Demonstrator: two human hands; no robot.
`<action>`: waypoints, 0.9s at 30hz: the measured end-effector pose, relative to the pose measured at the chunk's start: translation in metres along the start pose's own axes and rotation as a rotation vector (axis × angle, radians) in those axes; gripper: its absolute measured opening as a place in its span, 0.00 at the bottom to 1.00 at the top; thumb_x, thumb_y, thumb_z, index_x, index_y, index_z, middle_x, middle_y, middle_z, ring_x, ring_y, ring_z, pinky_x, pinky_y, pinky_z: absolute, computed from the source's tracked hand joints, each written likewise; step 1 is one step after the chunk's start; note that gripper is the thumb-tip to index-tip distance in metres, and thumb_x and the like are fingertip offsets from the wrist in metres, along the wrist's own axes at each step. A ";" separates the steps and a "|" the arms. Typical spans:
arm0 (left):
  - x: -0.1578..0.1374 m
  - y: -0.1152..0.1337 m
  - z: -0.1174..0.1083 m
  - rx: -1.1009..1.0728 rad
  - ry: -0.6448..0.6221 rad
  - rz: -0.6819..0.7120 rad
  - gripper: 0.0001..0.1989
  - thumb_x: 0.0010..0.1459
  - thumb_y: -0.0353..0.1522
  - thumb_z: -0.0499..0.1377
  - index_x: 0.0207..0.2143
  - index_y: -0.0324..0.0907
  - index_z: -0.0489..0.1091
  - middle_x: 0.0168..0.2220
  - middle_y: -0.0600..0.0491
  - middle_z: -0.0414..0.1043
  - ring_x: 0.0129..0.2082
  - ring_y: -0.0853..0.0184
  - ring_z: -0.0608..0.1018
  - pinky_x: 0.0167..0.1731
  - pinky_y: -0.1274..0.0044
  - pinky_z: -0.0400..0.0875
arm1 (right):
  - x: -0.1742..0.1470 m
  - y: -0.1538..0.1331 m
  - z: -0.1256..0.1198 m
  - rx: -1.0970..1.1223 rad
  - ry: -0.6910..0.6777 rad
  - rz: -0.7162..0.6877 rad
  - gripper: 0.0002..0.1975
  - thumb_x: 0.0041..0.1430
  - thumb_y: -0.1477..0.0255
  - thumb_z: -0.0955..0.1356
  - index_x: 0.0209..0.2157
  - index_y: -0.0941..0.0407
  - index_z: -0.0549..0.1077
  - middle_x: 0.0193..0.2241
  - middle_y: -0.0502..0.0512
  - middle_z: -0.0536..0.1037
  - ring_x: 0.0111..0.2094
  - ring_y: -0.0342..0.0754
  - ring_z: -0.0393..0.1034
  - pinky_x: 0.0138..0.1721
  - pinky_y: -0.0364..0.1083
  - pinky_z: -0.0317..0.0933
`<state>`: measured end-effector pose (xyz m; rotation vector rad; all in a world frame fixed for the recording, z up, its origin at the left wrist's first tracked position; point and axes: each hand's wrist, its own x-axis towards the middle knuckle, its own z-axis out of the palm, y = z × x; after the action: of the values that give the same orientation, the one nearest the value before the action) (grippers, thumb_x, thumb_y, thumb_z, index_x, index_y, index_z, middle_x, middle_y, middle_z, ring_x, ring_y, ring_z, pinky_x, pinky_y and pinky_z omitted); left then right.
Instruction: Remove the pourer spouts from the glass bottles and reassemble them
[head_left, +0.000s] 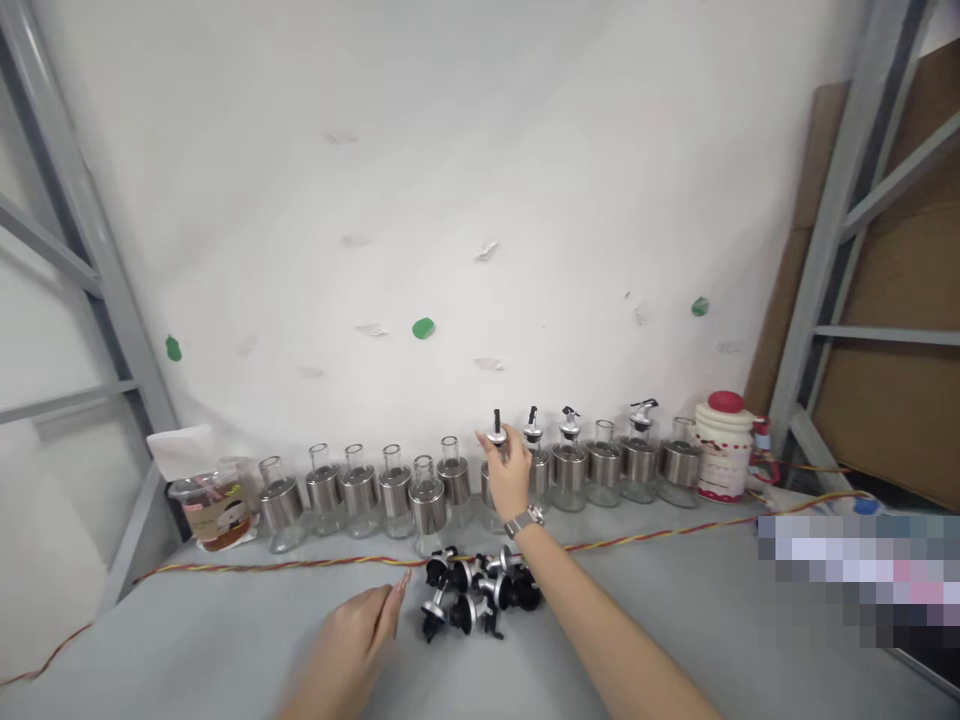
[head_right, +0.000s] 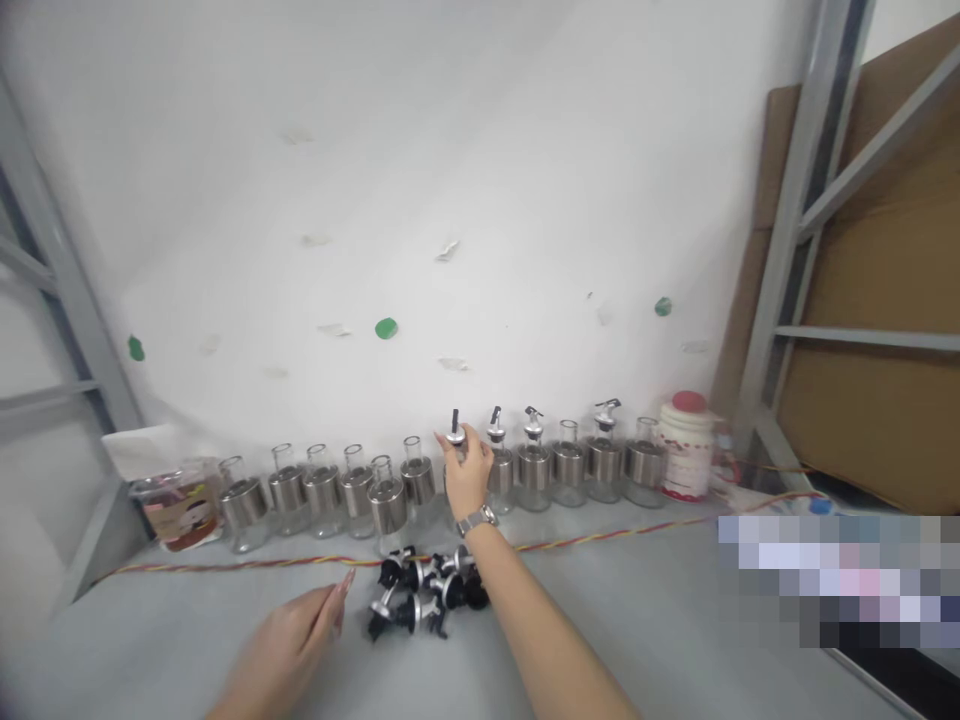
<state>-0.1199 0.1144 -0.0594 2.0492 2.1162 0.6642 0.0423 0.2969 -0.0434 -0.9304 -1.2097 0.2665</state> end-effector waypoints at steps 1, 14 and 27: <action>0.000 0.000 0.000 0.001 0.001 0.001 0.21 0.60 0.39 0.37 0.19 0.44 0.58 0.20 0.56 0.67 0.23 0.69 0.70 0.26 0.81 0.57 | 0.000 -0.001 0.000 0.001 -0.009 -0.023 0.20 0.49 0.58 0.64 0.41 0.57 0.67 0.33 0.56 0.73 0.38 0.52 0.63 0.43 0.51 0.52; 0.002 -0.006 -0.003 -0.021 -0.010 0.022 0.21 0.60 0.40 0.37 0.20 0.44 0.59 0.21 0.56 0.68 0.24 0.67 0.71 0.27 0.79 0.58 | 0.000 -0.074 -0.054 -0.090 -0.617 -0.360 0.10 0.46 0.63 0.67 0.21 0.56 0.69 0.16 0.46 0.68 0.20 0.43 0.62 0.31 0.44 0.55; 0.004 -0.009 -0.005 -0.005 0.003 0.038 0.20 0.60 0.39 0.38 0.21 0.44 0.61 0.23 0.54 0.70 0.26 0.67 0.72 0.28 0.79 0.58 | 0.039 0.006 -0.062 -0.356 -0.130 -0.071 0.23 0.53 0.61 0.63 0.46 0.64 0.64 0.42 0.66 0.64 0.41 0.54 0.63 0.45 0.54 0.56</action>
<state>-0.1302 0.1178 -0.0575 2.0918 2.0807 0.6774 0.1128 0.2961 -0.0242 -1.1880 -1.4359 0.0551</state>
